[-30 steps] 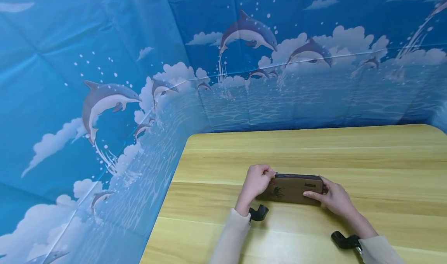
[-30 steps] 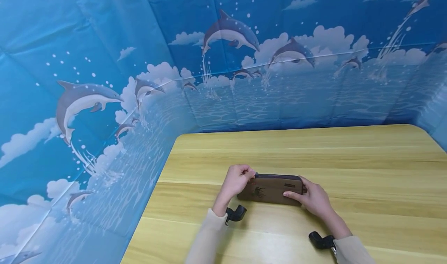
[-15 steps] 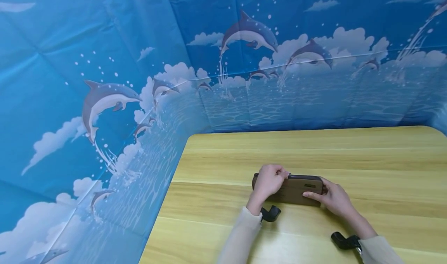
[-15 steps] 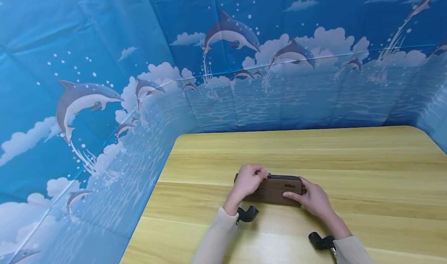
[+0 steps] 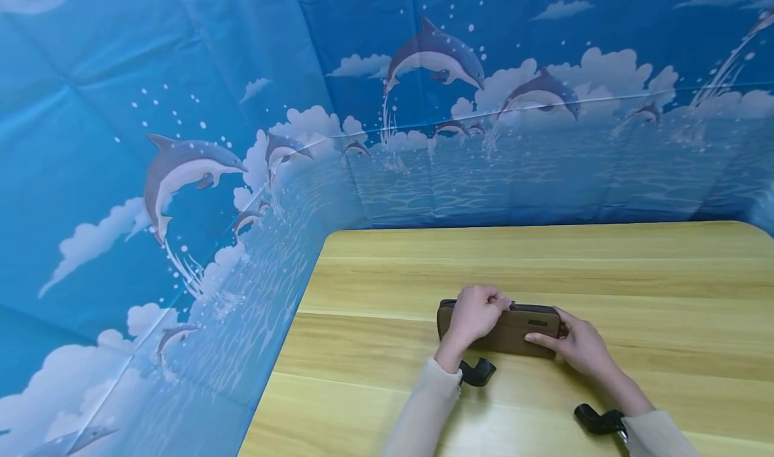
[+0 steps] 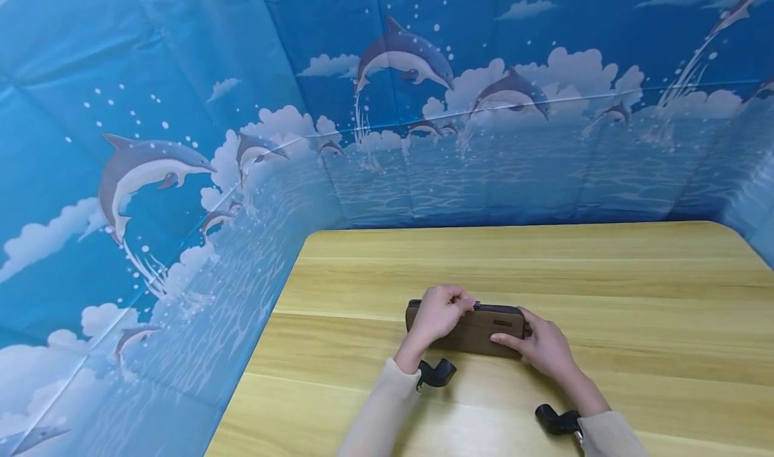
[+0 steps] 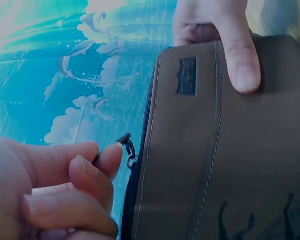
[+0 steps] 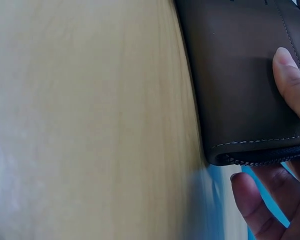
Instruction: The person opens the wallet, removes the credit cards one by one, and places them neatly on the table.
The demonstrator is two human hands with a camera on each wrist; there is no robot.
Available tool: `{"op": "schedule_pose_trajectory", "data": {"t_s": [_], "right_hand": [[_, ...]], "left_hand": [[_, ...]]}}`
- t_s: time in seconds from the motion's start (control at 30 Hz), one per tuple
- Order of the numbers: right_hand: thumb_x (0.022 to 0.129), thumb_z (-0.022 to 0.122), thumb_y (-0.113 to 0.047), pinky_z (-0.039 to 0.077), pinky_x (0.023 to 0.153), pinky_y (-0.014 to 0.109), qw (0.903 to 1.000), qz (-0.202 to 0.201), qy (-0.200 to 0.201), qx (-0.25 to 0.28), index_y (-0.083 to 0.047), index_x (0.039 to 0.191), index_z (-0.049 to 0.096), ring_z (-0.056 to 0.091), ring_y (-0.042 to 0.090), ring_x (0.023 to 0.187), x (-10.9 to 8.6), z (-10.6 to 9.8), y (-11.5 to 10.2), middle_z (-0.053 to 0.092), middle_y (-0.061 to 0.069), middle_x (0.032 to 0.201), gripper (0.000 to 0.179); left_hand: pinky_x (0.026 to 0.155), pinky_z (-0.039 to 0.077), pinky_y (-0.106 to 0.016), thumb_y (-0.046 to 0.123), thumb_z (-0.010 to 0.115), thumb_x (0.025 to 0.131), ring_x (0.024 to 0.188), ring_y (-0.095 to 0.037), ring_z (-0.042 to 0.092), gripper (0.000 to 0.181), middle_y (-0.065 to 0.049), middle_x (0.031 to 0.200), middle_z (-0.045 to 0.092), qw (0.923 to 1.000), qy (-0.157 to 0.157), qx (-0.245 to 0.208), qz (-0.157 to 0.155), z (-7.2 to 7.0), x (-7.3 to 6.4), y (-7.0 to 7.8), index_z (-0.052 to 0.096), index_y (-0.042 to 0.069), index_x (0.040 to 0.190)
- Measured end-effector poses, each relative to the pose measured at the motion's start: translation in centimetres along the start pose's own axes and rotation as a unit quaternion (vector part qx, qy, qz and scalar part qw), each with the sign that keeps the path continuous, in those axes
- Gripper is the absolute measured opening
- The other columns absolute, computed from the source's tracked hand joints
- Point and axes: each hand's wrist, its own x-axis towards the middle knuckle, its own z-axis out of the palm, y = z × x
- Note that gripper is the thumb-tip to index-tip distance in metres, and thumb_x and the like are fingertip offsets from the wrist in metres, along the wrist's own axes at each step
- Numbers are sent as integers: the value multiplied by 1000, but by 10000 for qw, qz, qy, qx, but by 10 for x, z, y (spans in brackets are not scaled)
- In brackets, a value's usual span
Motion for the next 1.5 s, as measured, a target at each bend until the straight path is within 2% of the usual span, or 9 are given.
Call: {"op": "schedule_pose_trajectory", "data": {"t_s": [0.27, 0.43, 0.63, 0.77, 0.87, 1.1, 1.27, 1.5], "right_hand": [[78, 78, -32, 41, 53, 25, 9998, -136, 132, 23, -14, 101, 62, 50, 8, 61, 0, 1, -1, 62, -9, 73, 34], [78, 78, -32, 41, 53, 25, 9998, -173, 134, -3, -13, 103, 63, 52, 8, 63, -1, 2, 1, 65, -6, 78, 35], [78, 78, -33, 41, 54, 25, 9997, -187, 136, -58, -14, 104, 63, 52, 8, 63, -1, 1, 2, 65, -7, 79, 36], [78, 78, -33, 41, 53, 25, 9997, -182, 153, -76, -13, 104, 63, 51, 8, 63, -2, 0, 1, 65, -7, 78, 35], [78, 78, -33, 42, 53, 26, 9997, -169, 140, -70, -13, 103, 63, 52, 8, 63, -2, -1, -1, 64, -7, 78, 35], [79, 78, -34, 42, 53, 26, 9999, -62, 121, -60, -12, 105, 62, 51, 9, 61, -2, -1, -2, 61, -8, 72, 37], [80, 75, -39, 39, 52, 26, 9998, 86, 20, -170, -11, 108, 61, 48, 10, 59, -3, -1, 0, 57, -7, 68, 42], [80, 75, -40, 39, 53, 26, 9999, 95, 36, -125, -13, 104, 60, 49, 11, 61, -4, 1, 2, 59, -7, 72, 39]], "left_hand": [[40, 31, -18, 24, 62, 92, 41, -3, 36, 27, 12, 48, 44, 9996, -41, 276, 16, 7, 2, 9, 64, 19, 66], [41, 32, -18, 23, 62, 92, 42, -3, 37, 28, 18, 59, 55, 9998, -105, 183, 45, 11, 2, 13, 65, 20, 65], [42, 33, -17, 25, 61, 93, 44, -2, 38, 27, 18, 63, 58, 9995, -107, 294, 67, 14, 3, 16, 67, 21, 67], [43, 33, -18, 27, 62, 92, 45, -2, 39, 24, 22, 74, 62, 9994, -106, 320, -42, 13, 1, 14, 70, 24, 70], [43, 34, -19, 30, 62, 91, 45, -1, 40, 21, 24, 67, 58, 9992, -56, 384, -105, 10, -1, 11, 72, 27, 72], [44, 34, -19, 32, 64, 89, 43, 0, 40, 18, 20, 49, 46, 9982, 175, 567, -123, -1, -3, 6, 74, 26, 75], [41, 33, -20, 33, 64, 88, 40, -1, 39, 18, 16, 44, 43, 9976, 120, 645, -227, -7, -6, 3, 72, 28, 72], [43, 34, -19, 38, 62, 90, 42, -1, 40, 26, 16, 46, 42, 9957, 42, 910, -136, -8, -8, 1, 63, 29, 65]]}}
